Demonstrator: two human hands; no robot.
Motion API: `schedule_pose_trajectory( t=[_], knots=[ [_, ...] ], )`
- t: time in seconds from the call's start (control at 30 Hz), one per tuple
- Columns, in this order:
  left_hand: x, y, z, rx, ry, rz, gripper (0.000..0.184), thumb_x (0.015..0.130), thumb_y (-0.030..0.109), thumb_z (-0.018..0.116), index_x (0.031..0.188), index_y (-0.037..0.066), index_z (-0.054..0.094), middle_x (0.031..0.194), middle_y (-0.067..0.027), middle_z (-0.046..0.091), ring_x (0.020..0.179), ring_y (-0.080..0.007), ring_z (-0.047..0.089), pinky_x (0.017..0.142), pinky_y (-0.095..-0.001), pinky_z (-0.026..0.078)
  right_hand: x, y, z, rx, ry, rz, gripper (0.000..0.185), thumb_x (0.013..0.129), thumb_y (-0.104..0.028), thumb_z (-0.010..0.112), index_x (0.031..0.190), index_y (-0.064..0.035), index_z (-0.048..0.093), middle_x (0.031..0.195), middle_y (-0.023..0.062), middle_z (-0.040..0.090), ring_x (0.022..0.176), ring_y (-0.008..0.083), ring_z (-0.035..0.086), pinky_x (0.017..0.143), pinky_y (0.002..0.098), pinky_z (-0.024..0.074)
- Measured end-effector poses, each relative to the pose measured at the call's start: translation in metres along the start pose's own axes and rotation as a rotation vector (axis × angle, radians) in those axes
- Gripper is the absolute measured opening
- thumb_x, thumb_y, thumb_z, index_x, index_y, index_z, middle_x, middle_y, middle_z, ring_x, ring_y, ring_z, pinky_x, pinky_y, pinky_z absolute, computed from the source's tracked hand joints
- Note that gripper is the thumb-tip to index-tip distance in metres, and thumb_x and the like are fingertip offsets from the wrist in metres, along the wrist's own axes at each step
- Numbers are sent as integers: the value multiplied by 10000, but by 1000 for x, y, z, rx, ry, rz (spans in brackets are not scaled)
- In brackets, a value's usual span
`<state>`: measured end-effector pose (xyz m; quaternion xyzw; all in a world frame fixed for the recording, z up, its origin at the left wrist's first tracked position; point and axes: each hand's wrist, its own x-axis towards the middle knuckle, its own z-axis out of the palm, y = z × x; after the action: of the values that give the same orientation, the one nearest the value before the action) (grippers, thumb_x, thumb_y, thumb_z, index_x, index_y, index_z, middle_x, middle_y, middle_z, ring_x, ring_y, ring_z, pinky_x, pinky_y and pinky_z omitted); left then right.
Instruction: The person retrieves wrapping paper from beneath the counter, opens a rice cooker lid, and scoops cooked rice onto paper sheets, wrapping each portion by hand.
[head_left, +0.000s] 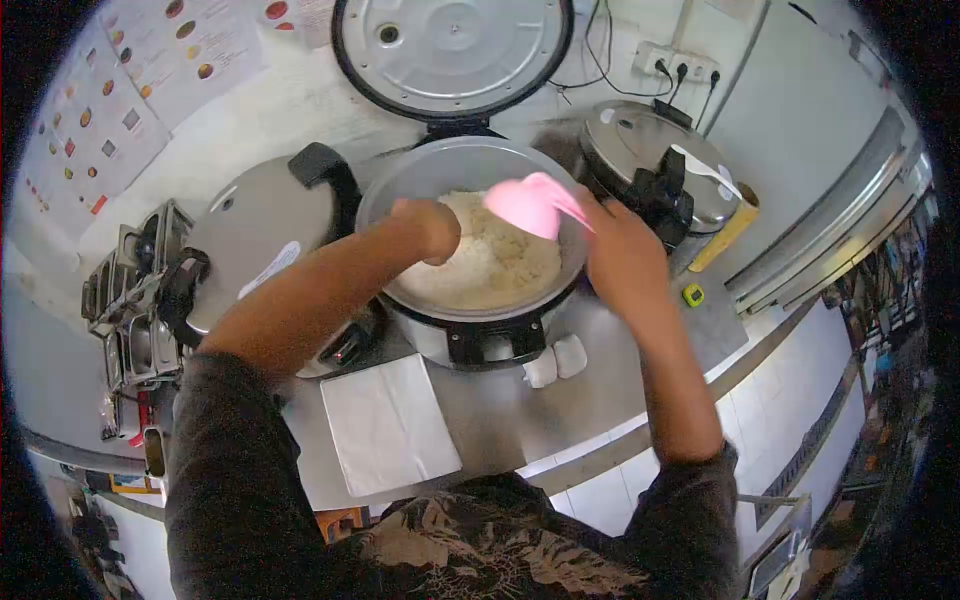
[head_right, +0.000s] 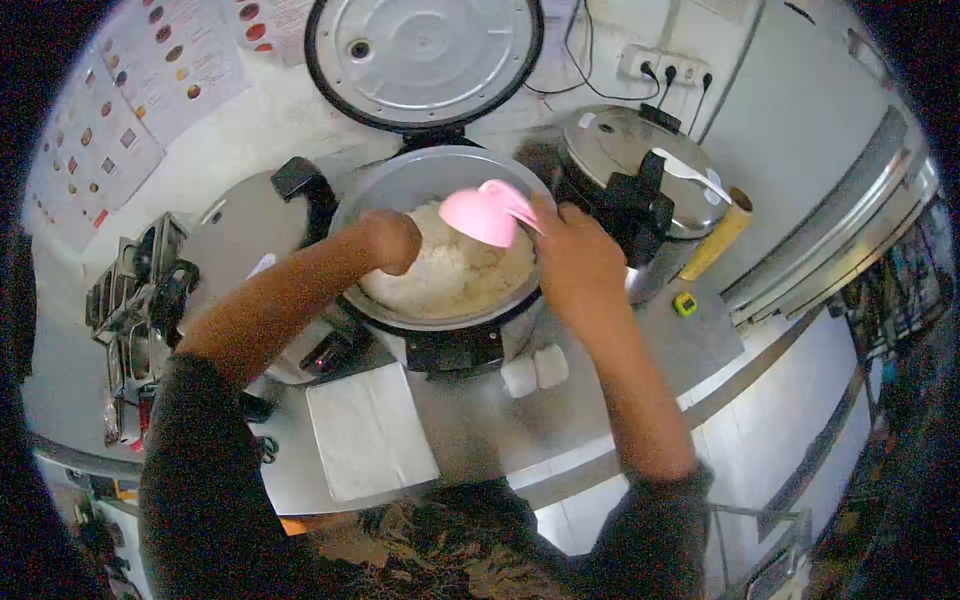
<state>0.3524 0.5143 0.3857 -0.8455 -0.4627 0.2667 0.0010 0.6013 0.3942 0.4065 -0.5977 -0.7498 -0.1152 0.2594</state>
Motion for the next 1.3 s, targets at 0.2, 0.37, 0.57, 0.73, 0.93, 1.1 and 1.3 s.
schedule_pose_trajectory(
  t=[0.2,0.37,0.57,0.73,0.93,1.1,1.3],
  knots=[
    [-121,-40,27,-357,629,-198,212,873,112,527,943,-61,627,929,-277,676,907,-421,669,822,-533,515,107,-13,124,-452,-763,-146,310,886,-325,625,1036,-91,762,1009,139,739,938,329,719,801,456,561],
    [-169,5,123,-558,1048,-359,196,981,151,479,987,-39,529,869,-286,647,799,-470,642,725,-560,507,97,-39,167,-397,-850,-131,359,839,-358,681,1017,-56,760,1038,161,732,980,343,706,834,470,551],
    [-136,78,153,-1363,1067,-335,219,1030,189,449,973,-22,463,804,-328,608,791,-533,604,661,-578,446,75,-80,109,-324,-1031,-288,291,812,-271,708,962,-28,757,959,193,727,916,353,708,803,460,551],
    [-128,77,149,-1366,1097,-304,206,1030,182,448,979,-17,465,776,-307,616,763,-528,607,641,-585,445,56,-77,80,-225,-969,-473,281,889,-267,634,1027,-47,740,989,217,713,950,390,681,803,462,540],
    [-153,48,130,-1244,977,-270,133,1007,136,464,1051,12,486,788,-289,630,780,-511,619,667,-584,465,44,-33,47,119,-794,-368,281,936,-257,582,1011,-22,717,871,193,708,808,337,684,670,439,526],
    [-166,49,87,-800,1033,-188,409,995,152,449,1399,92,456,1144,-260,608,949,-442,641,815,-540,514,11,-29,-1,681,-874,390,295,979,-216,534,1168,-35,669,689,34,571,561,119,535,463,283,420],
    [-159,72,47,-604,685,20,451,899,102,495,1337,139,594,1114,-212,651,986,-396,668,847,-495,536,-38,-40,4,1009,-682,585,247,991,-192,515,1109,-58,686,657,-16,527,513,84,470,426,261,359]
  ],
)
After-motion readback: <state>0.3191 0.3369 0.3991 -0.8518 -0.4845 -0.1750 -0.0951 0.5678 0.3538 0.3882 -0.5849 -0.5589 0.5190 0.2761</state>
